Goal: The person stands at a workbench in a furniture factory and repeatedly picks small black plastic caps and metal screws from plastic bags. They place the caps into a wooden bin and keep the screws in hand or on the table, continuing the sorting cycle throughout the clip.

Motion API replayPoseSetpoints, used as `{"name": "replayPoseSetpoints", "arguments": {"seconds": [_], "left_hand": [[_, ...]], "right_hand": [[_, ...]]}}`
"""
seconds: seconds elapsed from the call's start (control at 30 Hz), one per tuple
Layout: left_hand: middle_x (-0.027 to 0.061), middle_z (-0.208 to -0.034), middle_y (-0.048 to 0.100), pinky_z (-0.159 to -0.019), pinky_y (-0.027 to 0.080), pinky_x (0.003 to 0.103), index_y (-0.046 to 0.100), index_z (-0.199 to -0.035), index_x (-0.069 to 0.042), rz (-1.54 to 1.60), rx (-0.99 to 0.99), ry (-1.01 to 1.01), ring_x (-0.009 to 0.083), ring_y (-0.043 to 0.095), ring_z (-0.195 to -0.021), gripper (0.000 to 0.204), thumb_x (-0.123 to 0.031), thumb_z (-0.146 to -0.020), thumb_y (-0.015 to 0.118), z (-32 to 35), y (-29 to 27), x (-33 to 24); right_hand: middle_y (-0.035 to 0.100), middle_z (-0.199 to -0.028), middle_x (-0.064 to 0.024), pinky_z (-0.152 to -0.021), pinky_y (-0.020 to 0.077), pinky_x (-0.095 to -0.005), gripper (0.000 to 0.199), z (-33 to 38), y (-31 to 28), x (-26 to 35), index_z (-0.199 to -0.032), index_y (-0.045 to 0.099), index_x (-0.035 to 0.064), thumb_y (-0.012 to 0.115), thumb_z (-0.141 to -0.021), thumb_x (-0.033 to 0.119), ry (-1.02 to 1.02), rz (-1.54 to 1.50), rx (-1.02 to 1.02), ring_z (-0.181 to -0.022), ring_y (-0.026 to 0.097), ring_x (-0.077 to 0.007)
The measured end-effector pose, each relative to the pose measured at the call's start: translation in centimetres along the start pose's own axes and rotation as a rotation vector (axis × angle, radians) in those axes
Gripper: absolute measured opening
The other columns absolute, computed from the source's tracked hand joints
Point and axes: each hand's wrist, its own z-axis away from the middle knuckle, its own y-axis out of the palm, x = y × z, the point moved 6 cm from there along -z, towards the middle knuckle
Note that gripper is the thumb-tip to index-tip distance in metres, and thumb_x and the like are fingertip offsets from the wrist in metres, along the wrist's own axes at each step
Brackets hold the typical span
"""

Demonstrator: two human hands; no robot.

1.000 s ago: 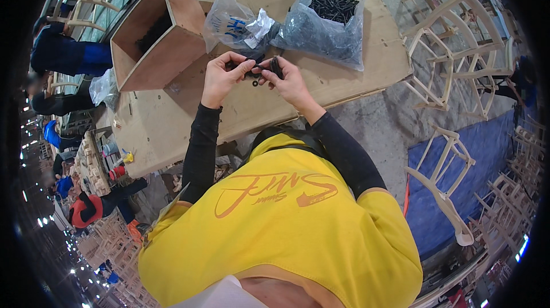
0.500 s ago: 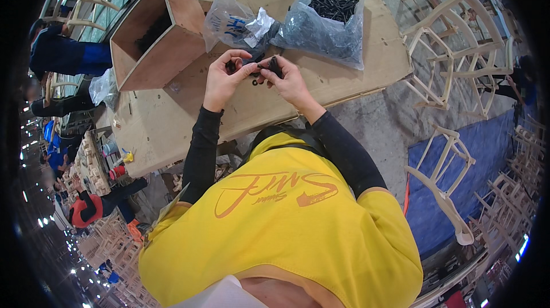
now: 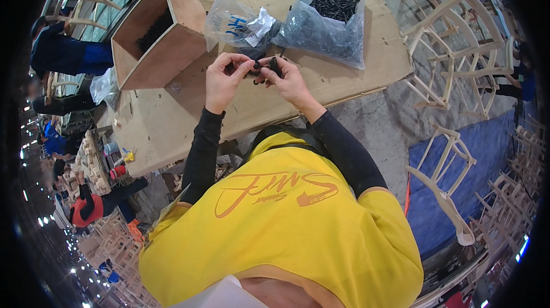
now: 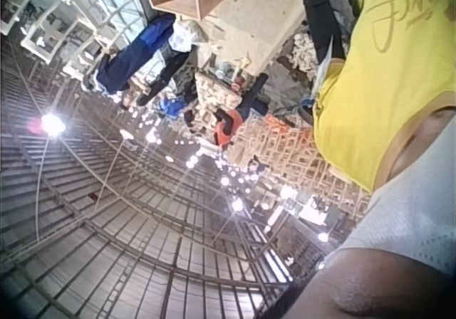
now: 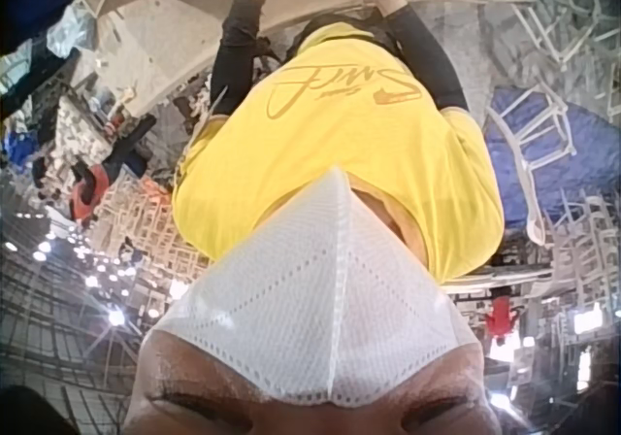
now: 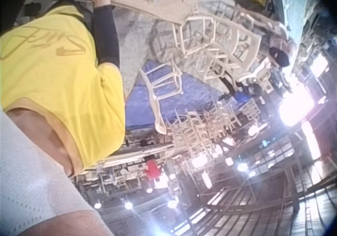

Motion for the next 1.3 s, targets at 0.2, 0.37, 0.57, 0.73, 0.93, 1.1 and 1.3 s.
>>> {"name": "replayPoseSetpoints", "arguments": {"seconds": [0.2, 0.37, 0.57, 0.73, 0.93, 1.1, 1.3], "left_hand": [[-0.0001, -0.074, 0.059, -0.060, 0.043, 0.024, 0.071, -0.086, -0.005, -0.182, -0.537, 0.262, 0.0090, 0.051, -0.064, 0.019, -0.022, -0.079, 0.078, -4.4, -12.5, -2.6], [0.0035, -0.085, 0.063, -0.067, 0.048, 0.026, 0.064, -0.106, -0.001, -0.129, -0.754, 0.213, 0.0113, 0.055, -0.070, 0.019, -0.013, -0.091, 0.061, -6.0, -19.4, -3.4], [0.0149, -0.106, 0.065, -0.071, 0.053, 0.025, 0.055, -0.115, 0.004, 0.443, 0.100, -0.127, 0.0124, 0.061, -0.079, 0.021, -0.004, -0.098, 0.045, -3.2, -5.8, 0.7], [0.0117, -0.094, 0.069, -0.063, 0.051, 0.022, 0.060, -0.105, 0.003, 0.510, 0.256, -0.291, 0.0091, 0.060, -0.069, 0.017, -0.010, -0.095, 0.055, -1.1, -0.4, 1.7], [-0.0010, -0.081, 0.067, -0.058, 0.042, 0.017, 0.071, -0.102, 0.000, 0.288, 0.188, -0.220, 0.0005, 0.050, -0.066, 0.021, -0.016, -0.092, 0.064, -0.2, 0.5, 1.0], [-0.0032, -0.082, 0.067, -0.061, 0.043, 0.017, 0.072, -0.102, -0.001, 0.354, 0.164, -0.253, 0.0004, 0.050, -0.068, 0.019, -0.015, -0.091, 0.065, 0.5, 0.7, 1.8], [-0.0002, -0.087, 0.067, -0.067, 0.046, 0.018, 0.069, -0.105, 0.000, 0.476, 0.185, -0.241, 0.0033, 0.055, -0.072, 0.020, -0.011, -0.089, 0.068, 0.8, 1.3, 1.2]], "right_hand": [[0.066, -0.106, -0.0071, -0.081, 0.0524, -0.0261, 0.030, 0.1, -0.3, -0.5, -0.127, 0.051, 0.0002, 0.049, -0.098, 0.007, -0.014, -0.032, -0.034, -0.093, 0.065, -0.0156], [0.067, -0.102, -0.0095, -0.079, 0.0528, -0.0262, 0.032, 0.4, -0.2, -0.8, -0.130, 0.047, 0.0002, 0.049, -0.098, 0.009, 0.017, -0.094, 0.019, -0.093, 0.066, -0.0167], [0.068, -0.101, -0.0094, -0.068, 0.0511, -0.0240, 0.013, 0.5, -0.2, -0.6, -0.108, 0.050, 0.0026, 0.052, -0.098, 0.010, 0.073, -0.048, -0.042, -0.091, 0.067, -0.0155], [0.069, -0.099, -0.0070, -0.064, 0.0493, -0.0232, 0.011, 0.4, -0.2, -0.6, -0.102, 0.052, 0.0037, 0.057, -0.095, 0.011, 0.041, 0.014, -0.014, -0.088, 0.067, -0.0132], [0.067, -0.091, -0.0039, -0.062, 0.0475, -0.0219, 0.013, 0.4, -0.4, -1.1, -0.104, 0.058, 0.0023, 0.060, -0.094, 0.011, -0.012, 0.042, -0.050, -0.078, 0.063, -0.0085], [0.067, -0.089, -0.0030, -0.061, 0.0465, -0.0214, 0.016, 0.5, -0.4, -1.1, -0.107, 0.059, 0.0021, 0.061, -0.093, 0.011, -0.008, 0.050, -0.052, -0.077, 0.061, -0.0073], [0.066, -0.088, -0.0027, -0.061, 0.0461, -0.0212, 0.015, 0.6, 0.0, -0.6, -0.106, 0.059, 0.0019, 0.060, -0.094, 0.010, -0.014, 0.076, -0.059, -0.075, 0.060, -0.0068]]}}
